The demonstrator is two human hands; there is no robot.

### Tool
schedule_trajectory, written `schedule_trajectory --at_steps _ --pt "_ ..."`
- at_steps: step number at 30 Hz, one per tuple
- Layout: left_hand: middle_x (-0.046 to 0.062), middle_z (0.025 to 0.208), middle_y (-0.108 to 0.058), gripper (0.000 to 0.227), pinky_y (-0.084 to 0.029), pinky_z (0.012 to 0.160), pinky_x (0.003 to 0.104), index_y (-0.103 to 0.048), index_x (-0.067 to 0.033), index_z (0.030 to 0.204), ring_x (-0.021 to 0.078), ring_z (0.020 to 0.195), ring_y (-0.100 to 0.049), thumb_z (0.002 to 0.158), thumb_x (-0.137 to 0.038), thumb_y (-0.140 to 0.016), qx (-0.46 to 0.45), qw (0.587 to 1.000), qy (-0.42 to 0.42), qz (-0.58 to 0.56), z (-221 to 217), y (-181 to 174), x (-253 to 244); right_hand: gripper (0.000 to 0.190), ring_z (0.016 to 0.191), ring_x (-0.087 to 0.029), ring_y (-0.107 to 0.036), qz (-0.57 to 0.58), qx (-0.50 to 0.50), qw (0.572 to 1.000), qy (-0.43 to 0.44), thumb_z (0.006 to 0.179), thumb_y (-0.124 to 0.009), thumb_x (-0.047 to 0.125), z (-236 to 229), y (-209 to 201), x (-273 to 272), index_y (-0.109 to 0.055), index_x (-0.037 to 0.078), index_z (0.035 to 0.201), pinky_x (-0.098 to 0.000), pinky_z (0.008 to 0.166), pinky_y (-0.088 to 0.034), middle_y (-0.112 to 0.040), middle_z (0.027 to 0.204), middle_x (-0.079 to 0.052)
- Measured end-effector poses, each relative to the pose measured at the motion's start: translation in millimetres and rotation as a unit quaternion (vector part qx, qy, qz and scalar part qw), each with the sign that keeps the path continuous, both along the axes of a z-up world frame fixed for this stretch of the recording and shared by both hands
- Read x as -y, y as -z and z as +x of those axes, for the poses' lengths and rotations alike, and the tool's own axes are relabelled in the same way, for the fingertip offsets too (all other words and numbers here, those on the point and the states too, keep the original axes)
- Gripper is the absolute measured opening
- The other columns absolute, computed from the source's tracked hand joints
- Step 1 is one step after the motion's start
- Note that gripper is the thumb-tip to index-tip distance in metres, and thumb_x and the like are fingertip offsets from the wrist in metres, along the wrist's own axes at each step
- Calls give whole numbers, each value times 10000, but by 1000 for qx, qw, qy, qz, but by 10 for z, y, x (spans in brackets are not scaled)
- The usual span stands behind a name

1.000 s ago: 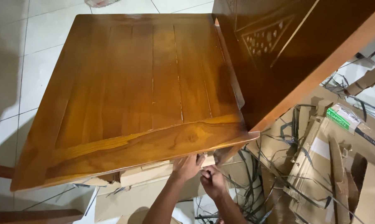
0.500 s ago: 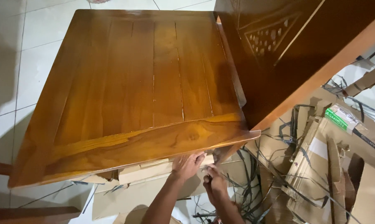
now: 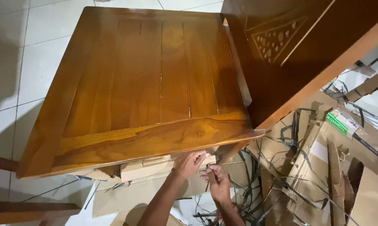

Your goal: Unpacking a wooden chair by removing cardboard and cutting plastic ties

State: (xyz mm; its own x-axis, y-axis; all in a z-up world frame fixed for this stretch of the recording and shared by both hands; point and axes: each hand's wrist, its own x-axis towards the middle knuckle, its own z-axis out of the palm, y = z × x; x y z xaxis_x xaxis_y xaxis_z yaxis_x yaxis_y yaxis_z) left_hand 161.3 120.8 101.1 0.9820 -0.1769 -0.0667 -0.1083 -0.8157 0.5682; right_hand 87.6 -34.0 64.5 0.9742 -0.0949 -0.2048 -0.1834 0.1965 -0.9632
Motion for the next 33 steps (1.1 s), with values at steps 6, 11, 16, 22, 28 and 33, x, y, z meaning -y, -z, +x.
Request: schedule_trajectory --at_steps 6,11,16,22,28,33 --pt "-25 937 -787 270 -375 350 235 -690 -345 1224 71 435 -511 978 -439 -629 -49 993 73 -77 42 -62 -57 195 1005 -372 -710 276 -7 959 -55 981 -575 79 67 372 204 -668 -12 1127 -371 770 -544 -712 1131 -203" --pt "-49 1135 -763 354 -551 831 406 -648 -220 1232 203 977 -728 929 -404 -645 -12 996 37 -84 -21 -166 -111 74 899 -126 -864 -235 42 970 -48 929 -646 138 -97 -578 25 -658 99 991 -246 661 -645 -898 972 -56" --pt "-121 981 -776 190 -528 596 374 -724 -333 1005 168 641 -639 944 -478 -618 -3 996 50 -71 -24 -107 -126 168 608 -127 -772 -399 203 894 -13 892 -665 124 -75 -552 40 -747 120 1038 -262 481 -572 -844 940 -40" --pt "-124 926 -772 131 -522 621 327 -774 -299 956 140 649 -651 915 -380 -680 50 993 79 -75 -75 -327 -126 212 882 -154 -767 -448 320 835 -5 822 -715 38 -115 -928 -13 -776 100 1015 -265 694 -629 -749 1165 -8" --pt "-89 1062 -791 106 -577 670 349 -776 -266 965 172 726 -719 906 -297 -693 77 986 105 -102 -41 -167 -132 308 925 -166 -778 -470 293 832 -14 839 -658 36 21 -546 122 -767 104 1119 -247 685 -656 -741 1243 -26" --pt "-68 1074 -785 144 -575 752 365 -766 -213 1014 175 813 -728 926 -295 -688 3 990 107 -95 -32 -268 -130 261 806 -136 -781 -488 275 828 19 825 -697 69 135 -531 96 -792 153 1053 -254 659 -633 -802 1086 -10"
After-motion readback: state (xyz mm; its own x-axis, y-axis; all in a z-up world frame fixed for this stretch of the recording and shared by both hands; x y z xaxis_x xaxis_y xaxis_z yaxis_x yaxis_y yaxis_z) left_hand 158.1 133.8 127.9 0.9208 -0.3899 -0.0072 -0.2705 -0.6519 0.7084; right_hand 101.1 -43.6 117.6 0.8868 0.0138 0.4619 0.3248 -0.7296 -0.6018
